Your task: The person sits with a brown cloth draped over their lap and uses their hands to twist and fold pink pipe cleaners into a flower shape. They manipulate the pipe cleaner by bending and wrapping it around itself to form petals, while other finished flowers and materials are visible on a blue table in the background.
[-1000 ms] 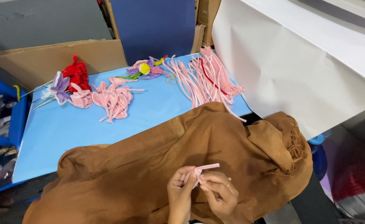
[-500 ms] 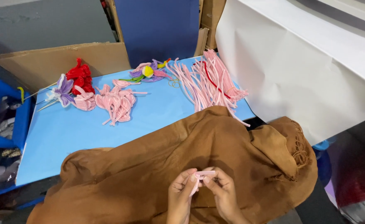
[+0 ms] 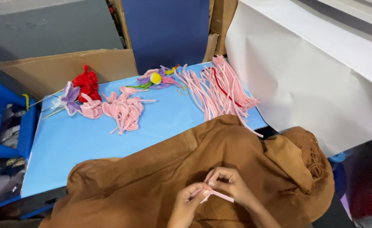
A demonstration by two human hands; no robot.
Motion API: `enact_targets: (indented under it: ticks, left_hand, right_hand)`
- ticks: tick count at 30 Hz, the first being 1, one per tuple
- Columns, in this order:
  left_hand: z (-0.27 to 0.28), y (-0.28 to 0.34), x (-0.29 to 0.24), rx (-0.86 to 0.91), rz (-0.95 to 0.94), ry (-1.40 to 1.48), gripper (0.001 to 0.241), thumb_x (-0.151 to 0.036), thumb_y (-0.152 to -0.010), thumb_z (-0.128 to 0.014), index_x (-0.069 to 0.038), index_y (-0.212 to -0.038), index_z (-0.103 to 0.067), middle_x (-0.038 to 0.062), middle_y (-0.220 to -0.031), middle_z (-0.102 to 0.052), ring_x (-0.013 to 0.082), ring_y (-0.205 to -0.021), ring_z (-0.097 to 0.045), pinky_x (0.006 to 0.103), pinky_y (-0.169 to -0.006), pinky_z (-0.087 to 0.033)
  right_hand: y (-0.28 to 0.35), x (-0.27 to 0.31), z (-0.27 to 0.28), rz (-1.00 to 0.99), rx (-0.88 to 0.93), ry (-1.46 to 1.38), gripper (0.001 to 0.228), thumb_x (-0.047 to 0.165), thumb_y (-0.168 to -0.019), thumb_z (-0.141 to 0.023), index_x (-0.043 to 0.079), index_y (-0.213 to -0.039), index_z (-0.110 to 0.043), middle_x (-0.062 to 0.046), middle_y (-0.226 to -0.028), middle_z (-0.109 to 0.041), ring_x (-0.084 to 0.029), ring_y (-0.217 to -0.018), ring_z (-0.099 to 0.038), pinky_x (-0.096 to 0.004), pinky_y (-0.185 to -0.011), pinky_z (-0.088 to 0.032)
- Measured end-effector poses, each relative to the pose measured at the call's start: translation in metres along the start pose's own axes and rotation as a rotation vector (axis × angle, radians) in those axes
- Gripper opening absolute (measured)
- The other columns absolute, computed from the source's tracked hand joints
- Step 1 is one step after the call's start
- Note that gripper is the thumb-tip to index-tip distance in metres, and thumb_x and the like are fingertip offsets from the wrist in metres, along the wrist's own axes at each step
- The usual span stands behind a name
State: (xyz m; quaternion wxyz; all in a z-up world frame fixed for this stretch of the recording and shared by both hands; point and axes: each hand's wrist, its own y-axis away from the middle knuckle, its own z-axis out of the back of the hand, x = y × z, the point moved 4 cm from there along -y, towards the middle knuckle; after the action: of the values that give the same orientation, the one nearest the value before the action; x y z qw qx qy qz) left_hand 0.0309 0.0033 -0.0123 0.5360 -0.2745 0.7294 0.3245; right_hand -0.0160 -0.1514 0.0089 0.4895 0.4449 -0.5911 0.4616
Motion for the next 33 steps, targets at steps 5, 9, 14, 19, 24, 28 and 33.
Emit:
enact_targets:
  ticks: [5,9,14,19,24,28,33]
  left_hand:
    - [0.002,-0.002,-0.02,0.121,0.03,-0.077,0.014,-0.019,-0.087,-0.067,-0.008,-0.086,-0.075,-0.001,-0.075,-0.069,0.0056,-0.071,-0.057,0.0198,-0.073,-0.049]
    - [0.006,0.001,-0.034,0.081,-0.024,-0.199,0.01,-0.017,-0.086,-0.066,-0.013,-0.083,-0.075,-0.005,-0.079,-0.073,0.0038,-0.074,-0.06,0.0175,-0.072,-0.044]
    - [0.008,0.004,-0.022,0.007,0.053,-0.167,0.009,-0.016,-0.084,-0.071,-0.011,-0.084,-0.078,-0.005,-0.075,-0.071,0.0047,-0.067,-0.055,0.0172,-0.065,-0.042]
    - [0.009,-0.008,0.009,0.047,-0.013,0.082,0.011,-0.015,-0.085,-0.072,-0.005,-0.089,-0.074,0.004,-0.076,-0.068,0.0094,-0.067,-0.057,0.0231,-0.066,-0.049]
    - [0.01,-0.021,0.005,-0.074,-0.074,0.197,0.008,-0.011,-0.081,-0.075,-0.005,-0.085,-0.073,0.007,-0.08,-0.074,0.0098,-0.067,-0.058,0.0255,-0.064,-0.053]
    - [0.012,-0.028,-0.012,-0.21,-0.08,0.23,0.01,-0.005,-0.076,-0.078,0.0,-0.083,-0.075,0.012,-0.076,-0.076,0.0148,-0.067,-0.066,0.0268,-0.065,-0.056]
    - [-0.005,-0.025,-0.03,-0.058,-0.047,0.134,0.009,-0.009,-0.081,-0.074,-0.001,-0.085,-0.074,0.008,-0.082,-0.075,0.0106,-0.075,-0.067,0.0242,-0.069,-0.058]
  right_hand:
    - [-0.021,0.037,-0.01,0.143,0.112,0.281,0.017,0.018,-0.083,-0.07,0.009,-0.069,-0.069,-0.008,-0.078,-0.072,-0.016,-0.075,-0.07,-0.028,-0.07,-0.053]
    - [-0.027,0.045,-0.018,0.173,0.142,0.357,0.018,0.018,-0.084,-0.07,0.009,-0.069,-0.068,-0.005,-0.077,-0.072,-0.014,-0.073,-0.068,-0.026,-0.068,-0.053]
    - [-0.024,0.049,-0.022,0.211,0.131,0.478,0.014,0.015,-0.083,-0.068,0.01,-0.071,-0.07,-0.004,-0.08,-0.074,-0.013,-0.073,-0.068,-0.025,-0.065,-0.052]
    - [-0.027,0.054,-0.017,0.169,0.13,0.455,0.009,0.007,-0.08,-0.069,0.009,-0.071,-0.071,-0.003,-0.08,-0.075,-0.011,-0.072,-0.068,-0.023,-0.062,-0.05]
    - [-0.051,0.045,-0.01,-0.122,0.196,0.329,0.008,0.01,-0.083,-0.071,0.006,-0.076,-0.072,-0.001,-0.077,-0.073,-0.007,-0.068,-0.064,-0.021,-0.063,-0.05]
    - [-0.065,0.039,-0.004,-0.179,0.323,0.178,0.011,0.012,-0.086,-0.07,0.004,-0.079,-0.067,-0.004,-0.072,-0.069,-0.009,-0.066,-0.062,-0.022,-0.061,-0.047]
    - [-0.059,0.045,0.007,-0.02,0.281,0.085,0.014,0.013,-0.085,-0.071,0.003,-0.076,-0.066,-0.01,-0.08,-0.071,-0.013,-0.07,-0.066,-0.025,-0.062,-0.051]
